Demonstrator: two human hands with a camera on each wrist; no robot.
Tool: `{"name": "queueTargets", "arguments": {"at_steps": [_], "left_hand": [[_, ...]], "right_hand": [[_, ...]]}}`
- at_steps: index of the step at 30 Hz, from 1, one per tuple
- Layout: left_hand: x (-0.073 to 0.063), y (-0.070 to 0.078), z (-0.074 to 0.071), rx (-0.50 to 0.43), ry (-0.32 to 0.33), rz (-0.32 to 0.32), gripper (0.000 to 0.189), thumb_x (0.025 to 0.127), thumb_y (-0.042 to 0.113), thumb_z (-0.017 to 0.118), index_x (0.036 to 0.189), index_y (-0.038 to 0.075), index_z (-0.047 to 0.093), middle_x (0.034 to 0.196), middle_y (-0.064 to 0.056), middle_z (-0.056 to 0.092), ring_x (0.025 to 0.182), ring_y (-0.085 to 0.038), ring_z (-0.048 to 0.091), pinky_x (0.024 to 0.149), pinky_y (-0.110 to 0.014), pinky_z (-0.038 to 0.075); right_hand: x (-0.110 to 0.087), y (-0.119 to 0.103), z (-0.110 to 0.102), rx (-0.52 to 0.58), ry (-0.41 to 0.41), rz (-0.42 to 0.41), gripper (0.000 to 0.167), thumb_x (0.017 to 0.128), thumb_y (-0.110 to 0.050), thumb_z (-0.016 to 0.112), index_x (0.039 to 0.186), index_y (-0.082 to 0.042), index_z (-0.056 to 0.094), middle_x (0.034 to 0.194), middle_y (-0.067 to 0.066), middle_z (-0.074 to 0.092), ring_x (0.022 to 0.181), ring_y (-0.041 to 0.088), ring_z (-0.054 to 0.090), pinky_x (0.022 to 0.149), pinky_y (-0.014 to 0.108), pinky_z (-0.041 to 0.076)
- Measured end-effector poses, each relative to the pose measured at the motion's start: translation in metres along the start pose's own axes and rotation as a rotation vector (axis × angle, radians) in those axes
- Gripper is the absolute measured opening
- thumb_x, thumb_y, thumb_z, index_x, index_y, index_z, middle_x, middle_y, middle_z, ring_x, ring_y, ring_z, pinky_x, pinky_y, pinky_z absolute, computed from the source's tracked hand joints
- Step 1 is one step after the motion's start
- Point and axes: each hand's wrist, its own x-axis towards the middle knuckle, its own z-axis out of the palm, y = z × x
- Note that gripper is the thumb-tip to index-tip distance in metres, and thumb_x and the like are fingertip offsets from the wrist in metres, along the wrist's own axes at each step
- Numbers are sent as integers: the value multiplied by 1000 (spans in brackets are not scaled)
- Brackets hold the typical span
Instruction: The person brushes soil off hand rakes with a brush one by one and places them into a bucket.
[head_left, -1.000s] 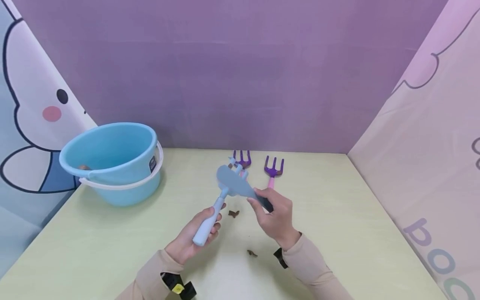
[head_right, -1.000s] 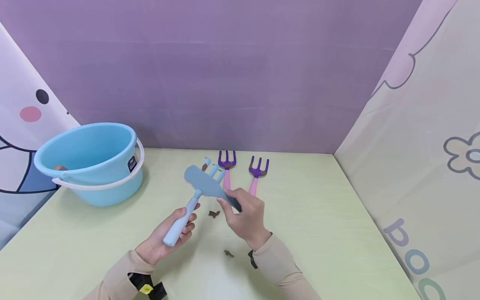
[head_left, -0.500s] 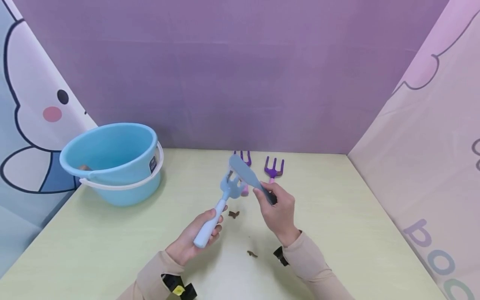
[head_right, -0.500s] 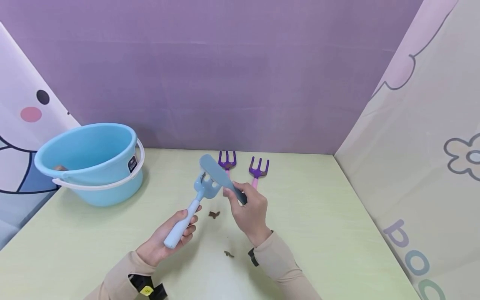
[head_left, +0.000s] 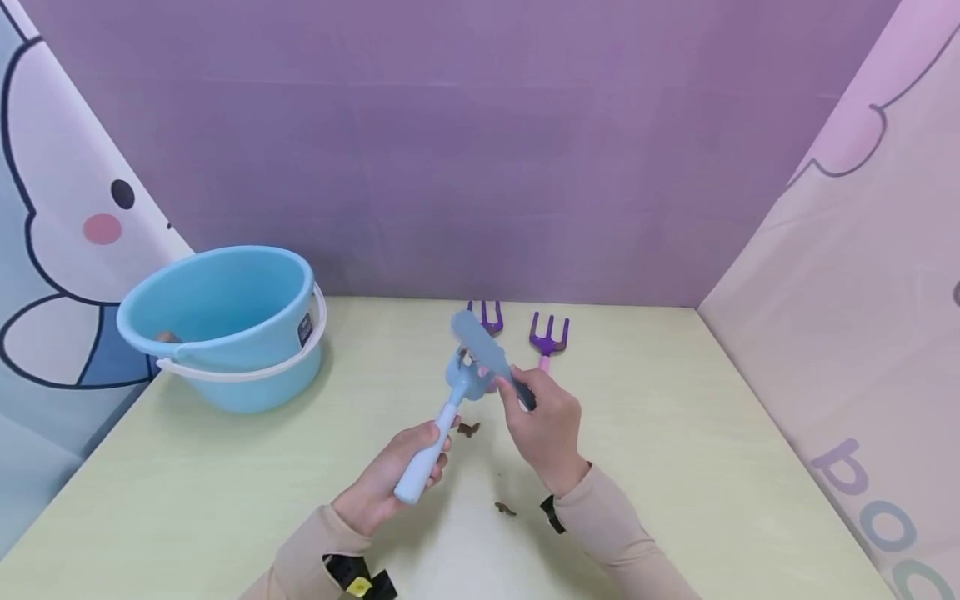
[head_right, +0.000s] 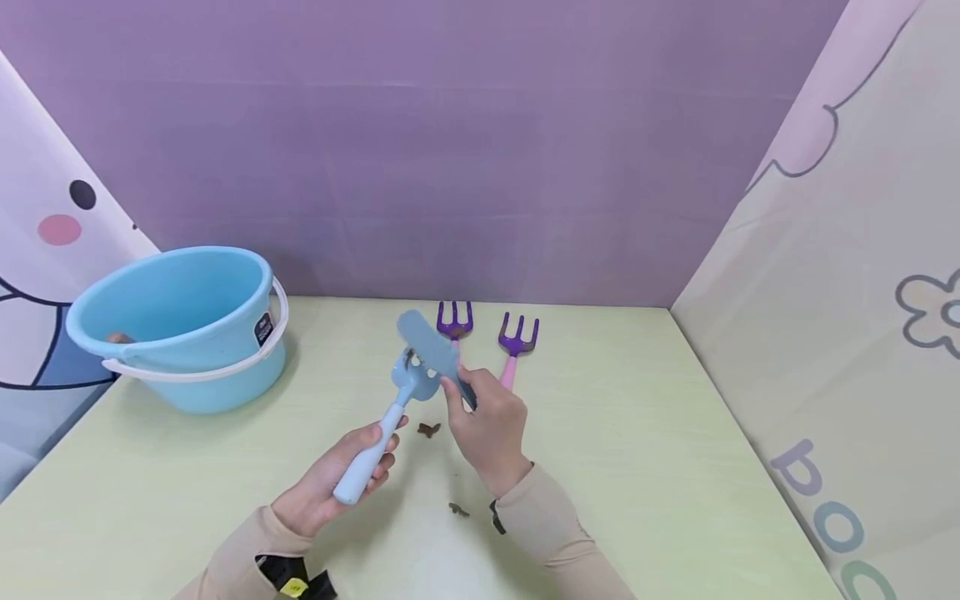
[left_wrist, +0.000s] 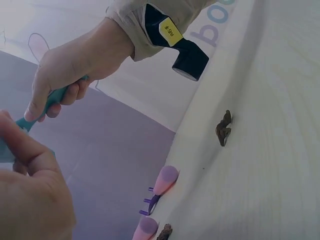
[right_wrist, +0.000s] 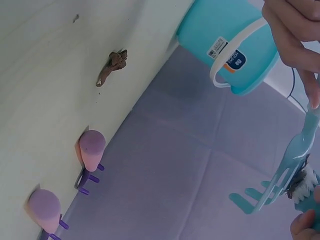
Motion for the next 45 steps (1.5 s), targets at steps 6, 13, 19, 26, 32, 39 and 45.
{"name": "queueTargets", "arguments": {"at_steps": [6,13,19,26,32,39,45], "left_hand": [[-1,0,0,35,49,-21,45,93,28,46,132,5,43,87,8,51,66,-2,47,60,-13,41],[-2,0,2,19,81,-45,54,92,27,47,136,-1,35,87,7,50,64,-2,47,58,-13,41],[-2,0,2,12,97,-54,60,92,28,48,139,-4,29,86,8,50,63,-1,47,58,-12,41],[-2,-1,0,-5,102,-49,59,93,28,47,139,-4,28,88,7,50,64,0,48,58,-12,41],[-1,0,1,1,114,-50,59,93,30,48,139,-3,30,88,7,50,64,-1,49,59,-13,42],[-1,2,1,-8,119,-43,60,94,30,47,140,-3,29,89,6,49,64,-1,48,58,-12,41],[1,2,1,-33,117,-28,57,94,29,46,139,-2,31,91,5,48,65,0,49,58,-11,42]], "right_hand": [[-4,-4,3,-85,-29,-83,19,77,-15,70,83,2,65,64,7,63,44,8,48,42,18,38],[-5,-8,4,-139,-61,-146,18,76,-17,70,81,0,65,60,4,62,43,7,49,39,15,34],[-7,-9,5,-141,-76,-178,17,75,-17,71,80,-1,65,58,1,59,42,6,46,39,13,31],[-8,-14,5,-115,-91,-169,29,88,-28,58,78,-2,64,58,2,59,42,5,45,38,14,31],[-9,-14,5,-85,-90,-178,31,89,-29,58,79,-1,64,58,2,59,43,4,44,39,12,31],[-9,-14,2,45,-139,-81,19,77,-17,71,81,0,66,67,7,66,47,5,49,44,12,37],[-2,-23,-6,243,-243,161,14,74,-7,73,84,2,67,61,7,62,48,-1,41,43,14,34]]}}
